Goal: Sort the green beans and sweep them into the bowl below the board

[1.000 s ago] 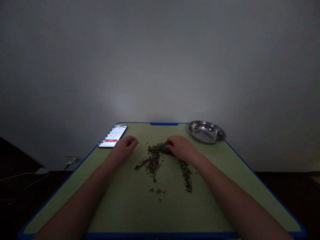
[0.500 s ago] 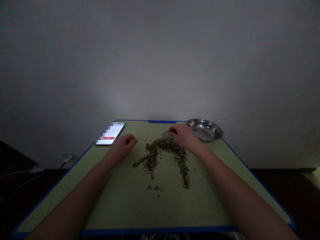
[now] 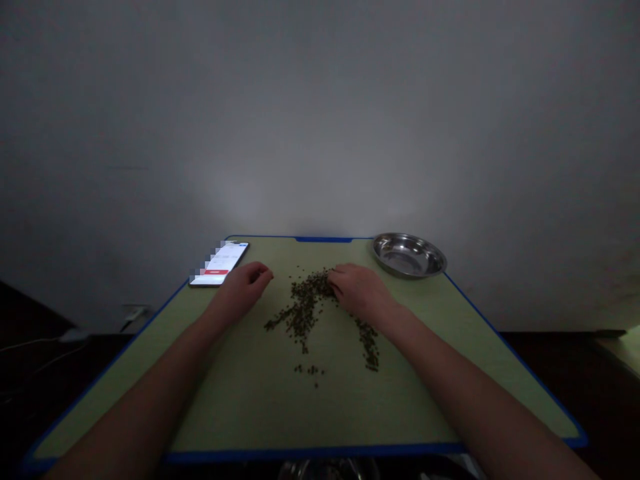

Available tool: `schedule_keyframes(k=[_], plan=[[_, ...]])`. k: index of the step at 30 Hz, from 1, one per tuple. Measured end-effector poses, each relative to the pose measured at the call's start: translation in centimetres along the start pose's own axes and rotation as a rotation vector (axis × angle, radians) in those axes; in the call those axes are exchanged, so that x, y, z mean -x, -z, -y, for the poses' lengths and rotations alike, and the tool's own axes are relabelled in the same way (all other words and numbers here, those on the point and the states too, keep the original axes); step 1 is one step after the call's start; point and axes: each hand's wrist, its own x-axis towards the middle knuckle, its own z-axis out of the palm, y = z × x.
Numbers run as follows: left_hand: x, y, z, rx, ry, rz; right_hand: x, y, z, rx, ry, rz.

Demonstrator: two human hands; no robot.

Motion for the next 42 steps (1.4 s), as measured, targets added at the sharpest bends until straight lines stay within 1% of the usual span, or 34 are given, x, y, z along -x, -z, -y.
schedule_keyframes(k=[4, 6, 11, 14, 17, 21, 29, 32, 37, 42], plan=[[0.0, -0.1, 0.0, 0.006, -0.020, 0.002, 1.3, 0.8, 0.8, -0.039, 0.038, 0.036], [-0.1, -0.1, 0.0, 0.011, -0.013, 0.009, 1.6, 1.3, 0.9, -0.069, 0.035, 0.037], [0.0, -0.1, -0.3, 0.008, 0.003, 0.012, 1.3, 3.1, 0.3, -0.174, -0.047, 0.005], [0.1, -0.1, -0.3, 0.005, -0.014, 0.020, 1.1, 3.6, 0.0, -0.244, -0.087, 0.047], [0.1, -0.2, -0.3, -0.001, -0.020, 0.021, 1.1, 3.2, 0.0, -0.291, -0.105, 0.100], [0.1, -0.3, -0.2, 0.001, -0.019, 0.033, 1.1, 2.4, 0.2, -0.314, -0.124, 0.123], [0.2, -0.2, -0.5, -0.018, -0.022, 0.046, 0.0, 2.3, -0.2, -0.372, -0.170, 0.146], [0.2, -0.2, -0.5, -0.020, -0.024, 0.051, -0.5, 2.0, 0.1, -0.388, -0.162, 0.169], [0.2, -0.2, -0.5, -0.017, -0.021, 0.062, -0.8, 1.4, 1.2, -0.403, -0.124, 0.180], [0.3, -0.3, -0.6, -0.021, -0.019, 0.062, -0.8, 1.1, 1.0, -0.404, -0.113, 0.180]])
